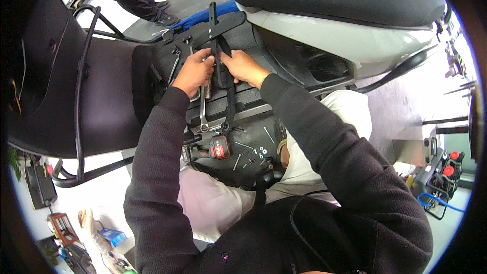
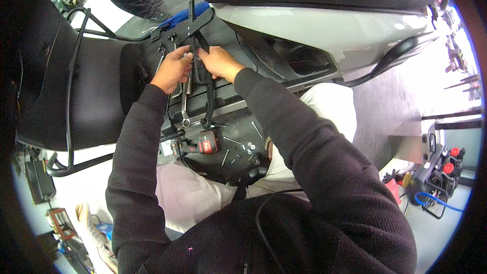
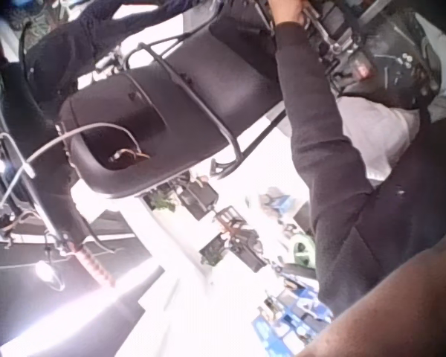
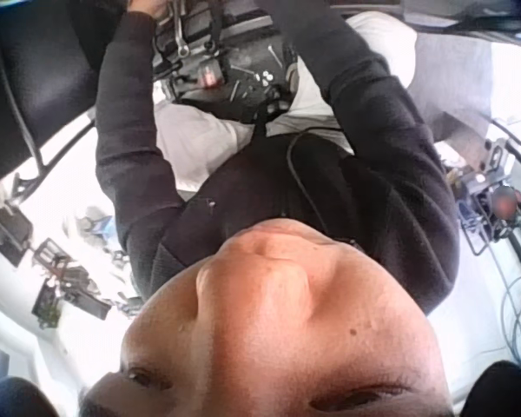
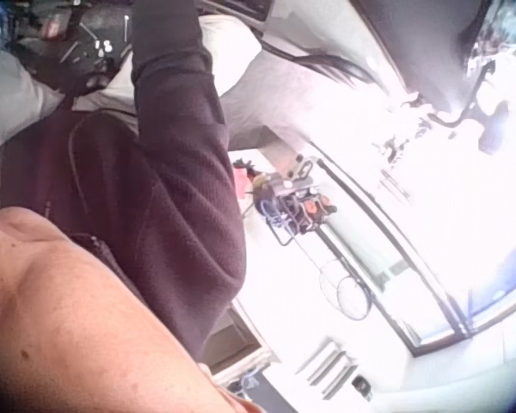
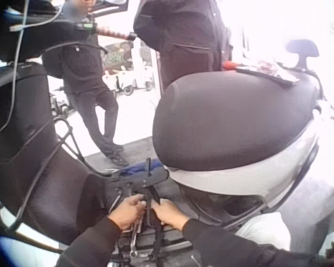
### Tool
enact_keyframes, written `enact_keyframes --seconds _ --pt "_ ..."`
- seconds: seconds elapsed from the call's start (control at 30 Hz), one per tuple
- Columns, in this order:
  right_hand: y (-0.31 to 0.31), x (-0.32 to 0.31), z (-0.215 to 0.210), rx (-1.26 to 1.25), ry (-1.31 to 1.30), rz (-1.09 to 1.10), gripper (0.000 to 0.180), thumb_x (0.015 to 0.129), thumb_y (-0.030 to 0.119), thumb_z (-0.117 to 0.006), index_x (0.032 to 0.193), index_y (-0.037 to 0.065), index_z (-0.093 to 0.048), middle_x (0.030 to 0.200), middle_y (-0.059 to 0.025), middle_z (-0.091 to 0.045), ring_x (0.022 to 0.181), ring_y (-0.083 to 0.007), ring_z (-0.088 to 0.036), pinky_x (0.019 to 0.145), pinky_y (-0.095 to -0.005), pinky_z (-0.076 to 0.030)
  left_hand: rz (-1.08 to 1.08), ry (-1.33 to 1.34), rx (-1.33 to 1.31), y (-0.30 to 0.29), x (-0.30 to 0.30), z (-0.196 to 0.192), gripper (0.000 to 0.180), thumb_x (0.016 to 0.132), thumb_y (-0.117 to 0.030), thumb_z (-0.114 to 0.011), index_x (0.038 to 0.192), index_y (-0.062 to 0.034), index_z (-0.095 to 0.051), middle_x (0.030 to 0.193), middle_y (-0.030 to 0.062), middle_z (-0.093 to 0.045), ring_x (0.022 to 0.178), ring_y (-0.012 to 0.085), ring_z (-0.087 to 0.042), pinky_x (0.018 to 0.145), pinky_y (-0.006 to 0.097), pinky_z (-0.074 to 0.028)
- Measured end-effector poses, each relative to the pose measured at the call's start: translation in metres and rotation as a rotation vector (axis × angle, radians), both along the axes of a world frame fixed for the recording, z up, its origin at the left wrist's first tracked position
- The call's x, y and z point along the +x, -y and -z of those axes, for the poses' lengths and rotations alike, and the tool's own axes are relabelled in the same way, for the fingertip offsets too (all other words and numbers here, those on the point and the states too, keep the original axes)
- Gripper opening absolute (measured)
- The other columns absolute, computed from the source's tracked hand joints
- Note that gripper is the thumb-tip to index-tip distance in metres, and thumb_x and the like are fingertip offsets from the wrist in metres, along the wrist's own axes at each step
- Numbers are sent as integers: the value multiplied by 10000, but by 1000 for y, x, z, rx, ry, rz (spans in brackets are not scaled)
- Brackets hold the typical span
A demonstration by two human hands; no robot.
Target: The person assembles a black metal bracket by inserting bolts and tightening them with a wrench. They handle multiple small parts including bolts, nuts, and washers, and use a wrench to secure the bracket components together.
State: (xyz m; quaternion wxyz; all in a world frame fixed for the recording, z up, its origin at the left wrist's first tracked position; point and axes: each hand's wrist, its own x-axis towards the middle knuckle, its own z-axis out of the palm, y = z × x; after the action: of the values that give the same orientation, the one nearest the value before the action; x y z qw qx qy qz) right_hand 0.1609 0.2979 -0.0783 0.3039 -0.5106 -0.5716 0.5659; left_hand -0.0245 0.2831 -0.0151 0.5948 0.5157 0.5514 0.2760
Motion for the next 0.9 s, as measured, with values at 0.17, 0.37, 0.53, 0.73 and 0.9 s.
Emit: enact_keyframes --seconds 0.17,0.37,0.53,0.73,0.9 --pt "-2 3 -2 -241 -315 29 477 1073 468 -572 1062 -2 -655 852 -40 -659 627 -150 -625 506 -286 -497 1 -14 7 0 0 1 384 1092 -218 -567 1449 -76 -564 762 -88 -437 638 32 -385 516 220 -301" --pt "-1 3 -5 -101 -63 23 423 1055 431 -607 1097 14 -663 880 -45 -675 646 -155 -622 512 -308 -495 9 -41 48 -1 -1 4 385 1092 -220 -562 1441 -57 -580 797 -49 -498 660 57 -438 512 242 -349" --pt "-1 4 -5 -138 -296 -68 458 1057 433 -607 1101 -20 -659 892 -46 -683 647 -160 -628 489 -339 -492 -22 -141 62 -1 0 4 409 1092 -215 -555 1462 -43 -581 867 12 -571 732 101 -537 527 274 -439" --pt "1 0 -6 -113 -221 14 487 1062 457 -588 1070 -25 -659 848 -90 -687 589 -170 -623 478 -345 -482 7 -109 33 0 1 0 429 1094 -262 -569 1493 -104 -562 815 -52 -522 702 56 -477 535 238 -366" --pt "1 3 -5 -70 -146 -25 495 1070 469 -580 1088 -20 -657 867 -63 -680 635 -158 -632 487 -317 -488 -23 -133 72 2 4 0 396 1093 -251 -569 1455 -91 -580 792 -73 -473 685 49 -430 535 237 -333"
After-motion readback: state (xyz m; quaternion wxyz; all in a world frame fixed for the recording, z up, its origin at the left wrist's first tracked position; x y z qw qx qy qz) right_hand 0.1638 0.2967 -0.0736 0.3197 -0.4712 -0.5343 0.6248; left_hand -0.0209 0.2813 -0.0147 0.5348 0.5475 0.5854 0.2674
